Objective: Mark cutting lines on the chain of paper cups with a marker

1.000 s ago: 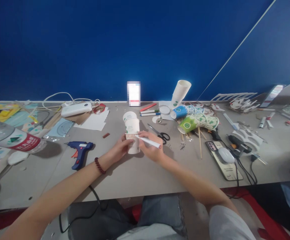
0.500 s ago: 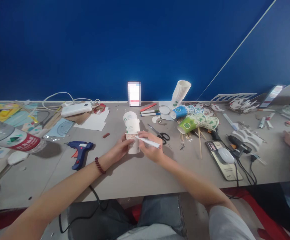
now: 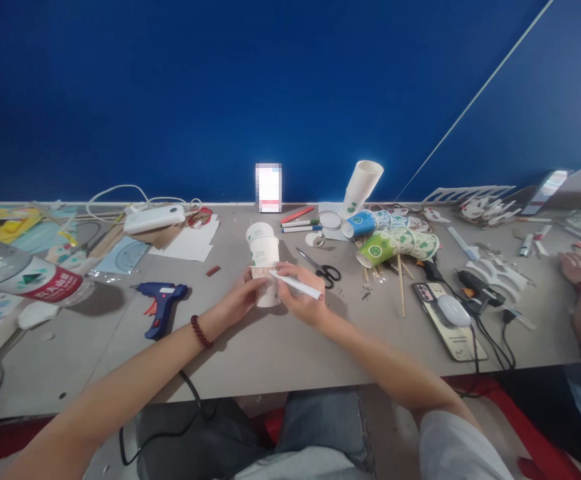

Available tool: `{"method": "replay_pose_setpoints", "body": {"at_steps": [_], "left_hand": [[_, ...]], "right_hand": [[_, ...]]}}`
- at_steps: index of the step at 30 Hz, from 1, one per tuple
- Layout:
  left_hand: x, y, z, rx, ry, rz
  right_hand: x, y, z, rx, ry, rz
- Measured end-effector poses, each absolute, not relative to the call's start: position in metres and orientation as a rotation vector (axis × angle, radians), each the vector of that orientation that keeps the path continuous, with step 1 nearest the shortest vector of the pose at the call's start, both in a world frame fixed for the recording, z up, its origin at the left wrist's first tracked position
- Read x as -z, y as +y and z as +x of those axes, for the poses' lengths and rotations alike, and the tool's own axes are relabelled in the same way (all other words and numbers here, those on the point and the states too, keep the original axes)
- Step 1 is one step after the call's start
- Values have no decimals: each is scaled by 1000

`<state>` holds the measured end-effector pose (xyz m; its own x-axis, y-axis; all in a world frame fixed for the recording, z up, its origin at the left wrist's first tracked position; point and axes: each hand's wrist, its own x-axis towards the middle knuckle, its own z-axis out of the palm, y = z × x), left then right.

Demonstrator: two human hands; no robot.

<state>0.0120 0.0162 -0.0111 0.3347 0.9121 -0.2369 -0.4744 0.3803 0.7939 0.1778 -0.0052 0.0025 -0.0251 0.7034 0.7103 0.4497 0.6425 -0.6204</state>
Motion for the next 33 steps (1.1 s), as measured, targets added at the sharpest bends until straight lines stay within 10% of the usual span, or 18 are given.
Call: {"method": "replay_pose_setpoints", "body": {"at_steps": [33], "left_hand": [[15,18,13,-983,748,621]], "right_hand": [[-2,-2,175,-158,-1698,-1001]]}}
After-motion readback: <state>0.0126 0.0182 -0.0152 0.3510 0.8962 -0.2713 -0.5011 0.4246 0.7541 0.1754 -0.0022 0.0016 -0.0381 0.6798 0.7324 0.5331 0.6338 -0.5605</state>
